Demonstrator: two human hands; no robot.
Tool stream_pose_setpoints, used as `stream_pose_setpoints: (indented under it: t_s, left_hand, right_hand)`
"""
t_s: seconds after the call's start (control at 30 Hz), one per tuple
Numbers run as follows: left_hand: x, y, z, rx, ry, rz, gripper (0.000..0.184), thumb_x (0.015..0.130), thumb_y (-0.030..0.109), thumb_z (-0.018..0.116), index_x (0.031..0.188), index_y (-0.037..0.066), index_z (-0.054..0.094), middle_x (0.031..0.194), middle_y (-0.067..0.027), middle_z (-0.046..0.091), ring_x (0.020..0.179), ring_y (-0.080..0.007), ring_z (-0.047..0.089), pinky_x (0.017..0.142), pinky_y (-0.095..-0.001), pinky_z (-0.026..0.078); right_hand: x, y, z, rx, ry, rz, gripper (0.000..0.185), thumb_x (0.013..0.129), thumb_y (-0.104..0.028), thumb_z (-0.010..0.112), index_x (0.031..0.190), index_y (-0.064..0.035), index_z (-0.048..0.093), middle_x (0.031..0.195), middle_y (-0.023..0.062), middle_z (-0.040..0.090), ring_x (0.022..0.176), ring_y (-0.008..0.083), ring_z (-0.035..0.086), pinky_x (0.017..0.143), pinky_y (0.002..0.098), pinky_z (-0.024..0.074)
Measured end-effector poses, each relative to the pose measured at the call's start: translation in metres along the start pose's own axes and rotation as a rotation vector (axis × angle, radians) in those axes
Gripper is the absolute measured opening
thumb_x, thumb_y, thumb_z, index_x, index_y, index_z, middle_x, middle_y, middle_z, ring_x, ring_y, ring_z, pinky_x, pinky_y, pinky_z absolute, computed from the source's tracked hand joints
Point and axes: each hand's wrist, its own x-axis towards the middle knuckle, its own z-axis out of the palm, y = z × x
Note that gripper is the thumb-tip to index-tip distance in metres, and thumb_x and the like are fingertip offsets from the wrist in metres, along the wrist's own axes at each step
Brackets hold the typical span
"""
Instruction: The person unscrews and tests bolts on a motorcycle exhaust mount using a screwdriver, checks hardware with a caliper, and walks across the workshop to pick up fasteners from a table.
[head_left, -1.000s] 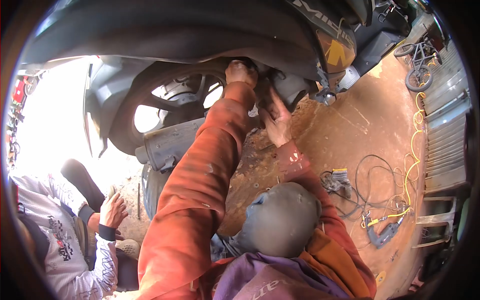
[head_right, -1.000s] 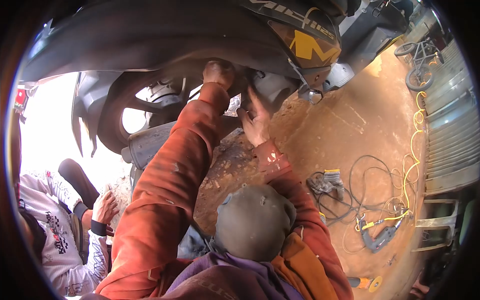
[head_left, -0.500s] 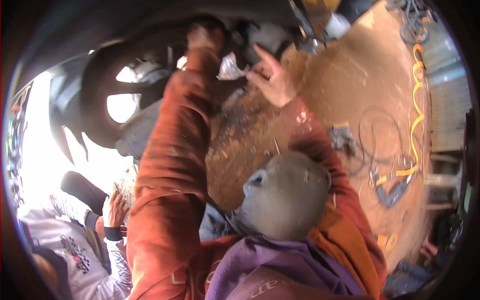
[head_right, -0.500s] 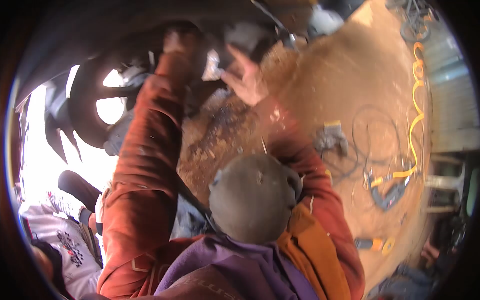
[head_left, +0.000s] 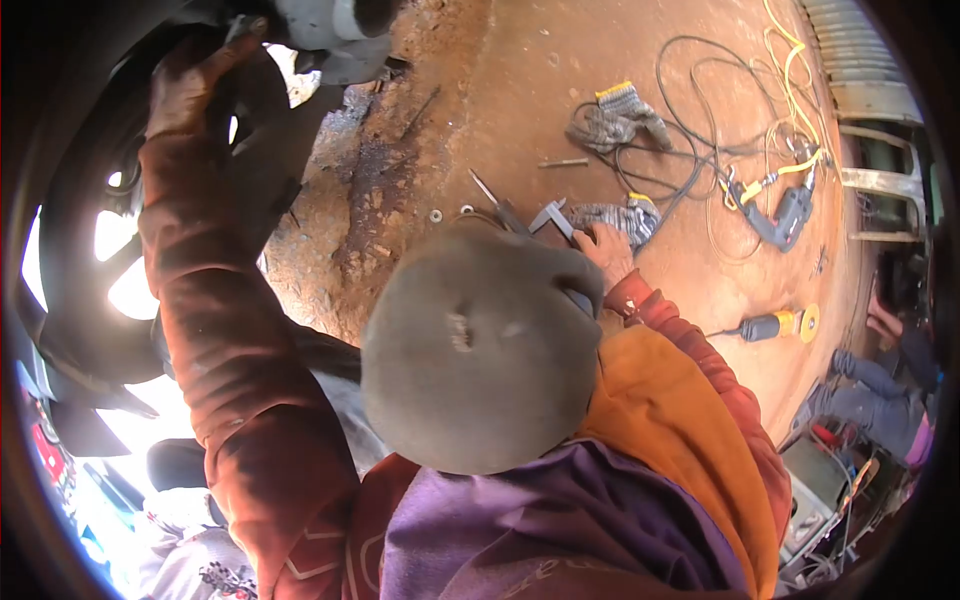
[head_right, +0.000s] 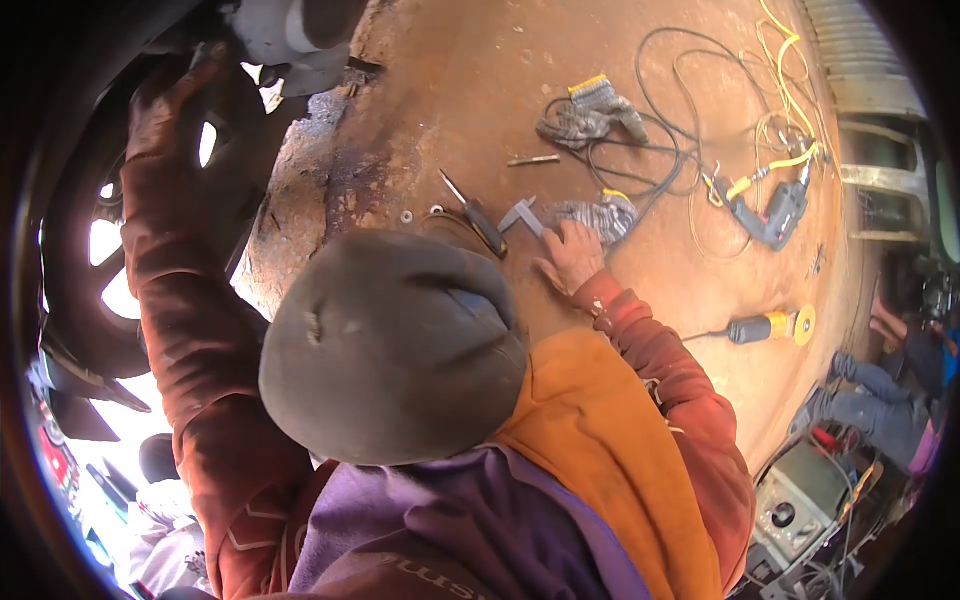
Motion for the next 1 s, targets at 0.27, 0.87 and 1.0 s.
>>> stream_pose_setpoints:
  t_s: [0.27, 0.87, 1.0]
  left_hand:
    - [0.009, -0.002, -0.001, 0.334, 0.079, 0.028, 0.051, 0.066, 0.032, 0.085, 0.100, -0.003, 0.070, 0.090, -0.0095, 0.072, 0.084, -0.0171, 0.064, 0.078, -0.0300, 0.048]
    - [0.005, -0.002, 0.001, 0.385, 0.115, 0.063, 0.048, 0.069, 0.034, 0.081, 0.097, -0.003, 0.070, 0.090, -0.0101, 0.073, 0.082, -0.0156, 0.065, 0.078, -0.0289, 0.048]
    - [-0.002, 0.006, 0.003, 0.571, 0.135, 0.092, 0.048, 0.068, 0.034, 0.082, 0.097, -0.003, 0.069, 0.090, -0.0101, 0.073, 0.084, -0.0160, 0.064, 0.077, -0.0288, 0.048]
  right_hand:
    - [-0.007, -0.024, 0.007, -0.003, 0.058, -0.008, 0.039, 0.075, -0.028, 0.073, 0.105, -0.0096, 0.057, 0.100, 0.0101, 0.053, 0.098, 0.0278, 0.054, 0.079, 0.0416, 0.0397]
    - [0.104, 0.029, 0.021, -0.228, 0.407, -0.069, 0.038, 0.075, -0.008, 0.059, 0.113, -0.0102, 0.061, 0.116, 0.0143, 0.056, 0.107, 0.0313, 0.053, 0.080, 0.0430, 0.0437]
    - [0.058, -0.036, 0.010, 0.225, -0.088, 0.057, 0.039, 0.078, -0.011, 0.064, 0.116, -0.0072, 0.057, 0.111, 0.0211, 0.055, 0.103, 0.0408, 0.056, 0.081, 0.0465, 0.0469]
